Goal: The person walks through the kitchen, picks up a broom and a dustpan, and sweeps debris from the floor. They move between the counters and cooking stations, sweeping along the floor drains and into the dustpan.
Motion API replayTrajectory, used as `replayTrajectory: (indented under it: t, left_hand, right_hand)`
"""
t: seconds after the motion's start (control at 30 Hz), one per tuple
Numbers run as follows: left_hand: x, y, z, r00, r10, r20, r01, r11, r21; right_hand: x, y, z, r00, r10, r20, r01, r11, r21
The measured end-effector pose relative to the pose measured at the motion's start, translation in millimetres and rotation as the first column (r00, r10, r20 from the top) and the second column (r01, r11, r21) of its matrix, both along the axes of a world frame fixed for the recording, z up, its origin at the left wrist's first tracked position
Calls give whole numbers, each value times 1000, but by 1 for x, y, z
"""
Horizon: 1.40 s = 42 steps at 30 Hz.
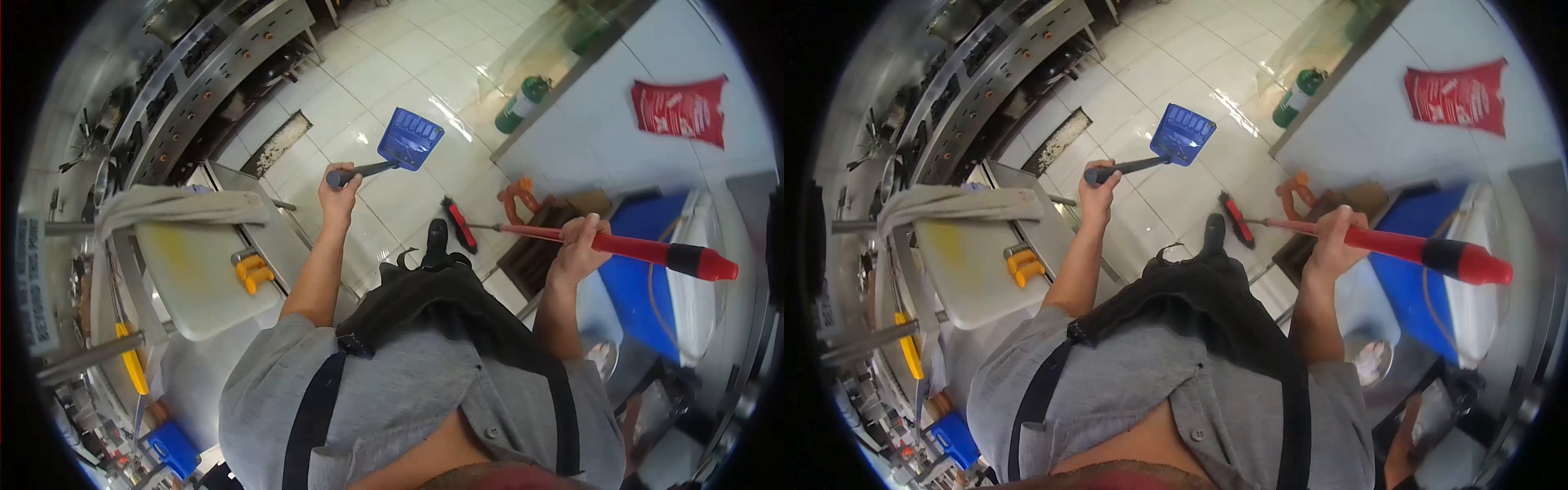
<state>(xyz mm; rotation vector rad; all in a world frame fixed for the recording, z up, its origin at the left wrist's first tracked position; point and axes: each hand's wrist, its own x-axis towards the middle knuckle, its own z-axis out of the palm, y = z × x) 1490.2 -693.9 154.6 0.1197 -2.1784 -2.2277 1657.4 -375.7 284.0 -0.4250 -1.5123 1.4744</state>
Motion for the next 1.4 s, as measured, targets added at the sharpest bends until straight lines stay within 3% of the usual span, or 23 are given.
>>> replayTrajectory:
  t: [0.17,0.27,0.37,0.43,0.47,0.53,0.67,0.73,0.8,1.0,1.1,1.33,1.37,1.4]
  left_hand:
    - [-73,29,-3,995,86,-58,-87,996,-22]
    - [-108,33,-8,993,94,-72,-99,992,-72]
    - [-150,50,-8,990,136,-34,-138,989,-50]
    - [-183,55,-14,989,146,-18,-147,980,-136]
    - [-201,61,-22,986,165,-26,-166,985,-54]
    - [-238,73,-24,990,137,-17,-138,974,-182]
    - [-335,98,-53,992,122,-28,-124,988,-97]
    - [-387,120,-44,997,71,-38,-72,997,-39]
    - [-440,142,-39,999,34,32,-33,998,-49]
    - [-603,214,-30,993,-114,-10,113,991,-77]
    - [-678,259,-18,992,-125,-4,125,992,17]
    - [-820,374,2,991,-130,-30,131,989,70]
    - [-837,396,9,989,-136,-62,139,990,39]
    - [-853,412,17,987,-152,-56,154,987,38]
  right_hand:
    - [-109,68,17,996,-12,84,20,994,-103]
    - [-178,76,42,994,89,59,-76,979,-191]
    - [-249,94,55,988,153,6,-150,975,-164]
    - [-298,105,55,990,141,-10,-141,976,-165]
    - [-322,113,56,992,122,-40,-127,978,-167]
    - [-367,131,46,991,119,-67,-128,982,-140]
    - [-452,162,37,986,117,-118,-126,989,-76]
    - [-488,175,42,984,101,-147,-126,977,-172]
    - [-525,192,41,984,78,-159,-101,984,-148]
    - [-613,262,18,963,-11,-269,-21,993,-116]
    - [-670,309,7,938,-1,-345,-24,997,-68]
    - [-817,441,-21,962,-166,-217,168,986,-11]
    - [-831,453,-20,963,-164,-212,129,977,-168]
    - [-847,464,-21,962,-179,-205,145,975,-169]
